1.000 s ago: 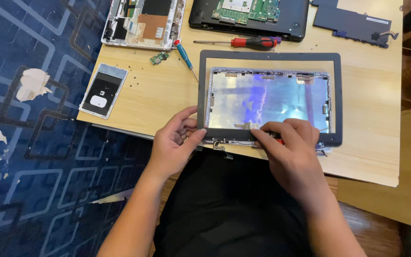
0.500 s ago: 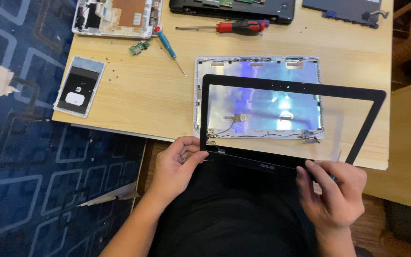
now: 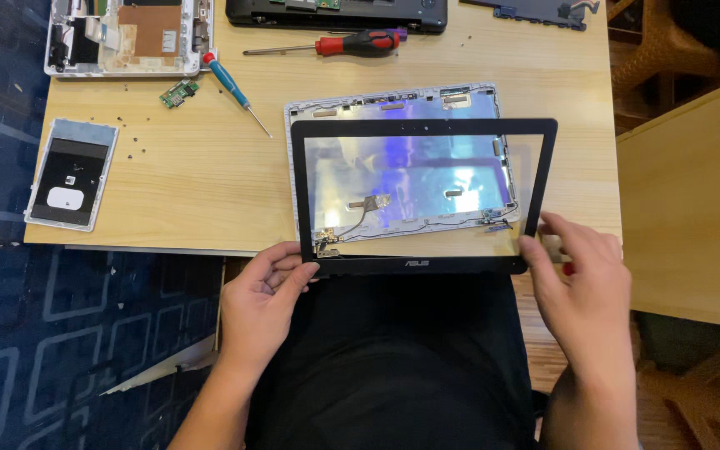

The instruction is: The person aligns and secures a black bezel around a laptop screen, then uses a red-handled screwdriver to fasten screws along the bottom edge. The person repeatedly checks the fit of the bezel and tightens screws to complete the assembly.

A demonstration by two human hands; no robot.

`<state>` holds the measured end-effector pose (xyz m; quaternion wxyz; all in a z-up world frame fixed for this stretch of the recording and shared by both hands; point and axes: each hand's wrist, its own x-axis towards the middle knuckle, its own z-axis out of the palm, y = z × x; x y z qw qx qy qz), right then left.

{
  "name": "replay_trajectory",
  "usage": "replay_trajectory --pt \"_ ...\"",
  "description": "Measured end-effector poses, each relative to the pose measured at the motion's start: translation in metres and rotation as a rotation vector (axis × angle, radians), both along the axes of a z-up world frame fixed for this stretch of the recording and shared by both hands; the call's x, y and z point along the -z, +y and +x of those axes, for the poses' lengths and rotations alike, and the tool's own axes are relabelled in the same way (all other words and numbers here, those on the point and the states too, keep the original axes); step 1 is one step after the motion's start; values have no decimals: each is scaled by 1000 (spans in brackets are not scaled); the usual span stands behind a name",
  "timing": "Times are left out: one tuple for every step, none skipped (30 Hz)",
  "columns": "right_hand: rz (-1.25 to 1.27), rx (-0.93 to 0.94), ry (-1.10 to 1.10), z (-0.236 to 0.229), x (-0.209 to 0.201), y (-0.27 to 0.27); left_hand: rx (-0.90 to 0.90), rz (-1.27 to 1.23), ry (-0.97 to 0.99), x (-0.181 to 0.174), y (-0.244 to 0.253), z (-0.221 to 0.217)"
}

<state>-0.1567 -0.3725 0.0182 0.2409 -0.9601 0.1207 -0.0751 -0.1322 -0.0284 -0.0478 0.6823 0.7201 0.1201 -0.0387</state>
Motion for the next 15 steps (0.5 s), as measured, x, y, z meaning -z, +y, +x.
replay_trajectory --pt "-3 1 -2 0 6 -4 1 -3 -2 3 -2 1" --pt "-15 -28 -40 1 13 -7 -27 -22 -11 5 -3 1" --pt "-27 -58 -78 2 20 -10 -55 -40 -21 7 -3 1" --pt "-20 -67 -75 5 20 -10 -65 -34 -19 3 -5 1" --pt "9 -68 -101 7 20 -10 -64 7 -40 -2 -6 1" --pt "39 -68 -130 10 21 -9 -64 49 -64 -6 -6 3" --pt "47 -76 -130 14 21 -9 -72 57 -64 -4 -4 2" --pt "78 -76 -123 18 20 -11 -75 61 -70 -2 -4 1" --pt "109 -75 -116 21 19 -12 -78 65 -76 0 -4 1" --pt "111 -78 -117 27 12 -11 -81 67 -78 -2 -4 1" --pt "128 -40 0 32 5 -10 -79 101 -81 -5 -4 1" --pt "142 -2 119 37 -2 -9 -76 133 -82 -7 -5 1" --pt "142 -3 119 40 -3 -9 -77 133 -81 -8 -5 0" --pt "121 -10 158 44 -4 -10 -81 168 -80 -9 -5 0" --pt "101 -17 197 48 -6 -10 -86 202 -79 -10 -5 1"
